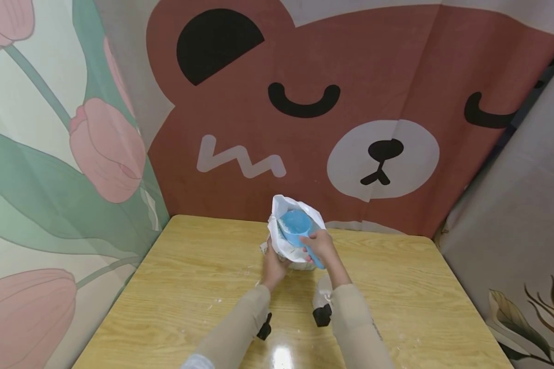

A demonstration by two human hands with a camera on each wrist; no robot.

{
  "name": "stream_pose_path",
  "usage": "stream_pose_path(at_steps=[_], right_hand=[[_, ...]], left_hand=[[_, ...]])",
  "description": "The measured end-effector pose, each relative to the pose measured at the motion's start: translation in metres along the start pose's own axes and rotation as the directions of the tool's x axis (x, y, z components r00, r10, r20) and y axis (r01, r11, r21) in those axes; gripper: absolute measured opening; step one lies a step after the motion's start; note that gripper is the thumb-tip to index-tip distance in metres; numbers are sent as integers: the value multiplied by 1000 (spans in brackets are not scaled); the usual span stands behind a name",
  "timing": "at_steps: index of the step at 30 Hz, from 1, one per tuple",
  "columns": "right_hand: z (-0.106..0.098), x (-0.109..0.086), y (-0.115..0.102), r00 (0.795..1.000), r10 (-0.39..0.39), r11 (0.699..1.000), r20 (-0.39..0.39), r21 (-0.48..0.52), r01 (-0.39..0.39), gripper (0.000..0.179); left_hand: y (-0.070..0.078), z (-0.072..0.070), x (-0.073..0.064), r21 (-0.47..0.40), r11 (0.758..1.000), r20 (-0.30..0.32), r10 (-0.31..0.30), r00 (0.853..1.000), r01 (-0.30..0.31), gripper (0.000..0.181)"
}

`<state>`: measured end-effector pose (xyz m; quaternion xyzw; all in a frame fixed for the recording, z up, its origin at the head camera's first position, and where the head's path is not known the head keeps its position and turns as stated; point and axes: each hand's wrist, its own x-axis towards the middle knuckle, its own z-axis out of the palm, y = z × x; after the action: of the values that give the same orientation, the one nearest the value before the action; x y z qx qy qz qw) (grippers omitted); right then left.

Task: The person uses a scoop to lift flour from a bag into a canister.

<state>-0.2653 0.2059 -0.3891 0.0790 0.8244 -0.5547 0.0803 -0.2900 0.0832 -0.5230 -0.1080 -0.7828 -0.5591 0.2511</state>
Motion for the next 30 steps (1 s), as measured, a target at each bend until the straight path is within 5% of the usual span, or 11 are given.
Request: stream_pose_path(at_steps=[22,30], right_hand=[[-9,-18,-2,1000,-30,998,-2,-57,30,30],[-12,-24,-3,998,-48,996,27,-73,50,32]], left_hand=[[0,0,-1,18,999,5,-29,1000,28,86],[-1,0,0,0,999,-26,37,999,-37,79]])
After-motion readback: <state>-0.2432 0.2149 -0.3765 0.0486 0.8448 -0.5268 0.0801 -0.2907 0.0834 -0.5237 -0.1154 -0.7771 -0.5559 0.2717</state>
